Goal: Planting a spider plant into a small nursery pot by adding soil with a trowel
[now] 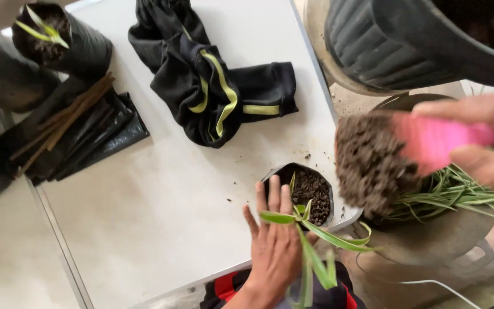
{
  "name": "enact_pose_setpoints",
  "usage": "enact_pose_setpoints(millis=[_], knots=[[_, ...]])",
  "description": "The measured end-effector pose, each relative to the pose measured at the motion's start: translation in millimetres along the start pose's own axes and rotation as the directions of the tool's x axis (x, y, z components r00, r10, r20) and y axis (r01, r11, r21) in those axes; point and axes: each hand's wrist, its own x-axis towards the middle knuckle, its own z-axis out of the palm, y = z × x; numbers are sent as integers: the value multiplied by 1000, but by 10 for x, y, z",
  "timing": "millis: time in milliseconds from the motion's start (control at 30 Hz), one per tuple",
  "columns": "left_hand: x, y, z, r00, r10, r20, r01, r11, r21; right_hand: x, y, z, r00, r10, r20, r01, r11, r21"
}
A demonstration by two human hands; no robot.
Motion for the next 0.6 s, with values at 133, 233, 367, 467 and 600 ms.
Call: enact_pose_setpoints(millis=[133,233,367,467,600], knots=[[36,150,-36,979,60,-195,-104,968,-228,100,125,336,965,-260,40,260,966,-6],[78,236,-24,976,117,-181,-177,915,-361,158,133,474,968,-237,86,239,971,-13],[103,304,-156,965,158,-211,-217,930,-296,305,45,652,887,-462,15,462,887,1],[77,324,-250,960,139,-243,-214,925,-313,347,12,790,833,-552,34,553,831,-56],[91,314,-379,969,125,-214,-193,921,-337,290,-52,957,806,-583,98,568,717,-405]])
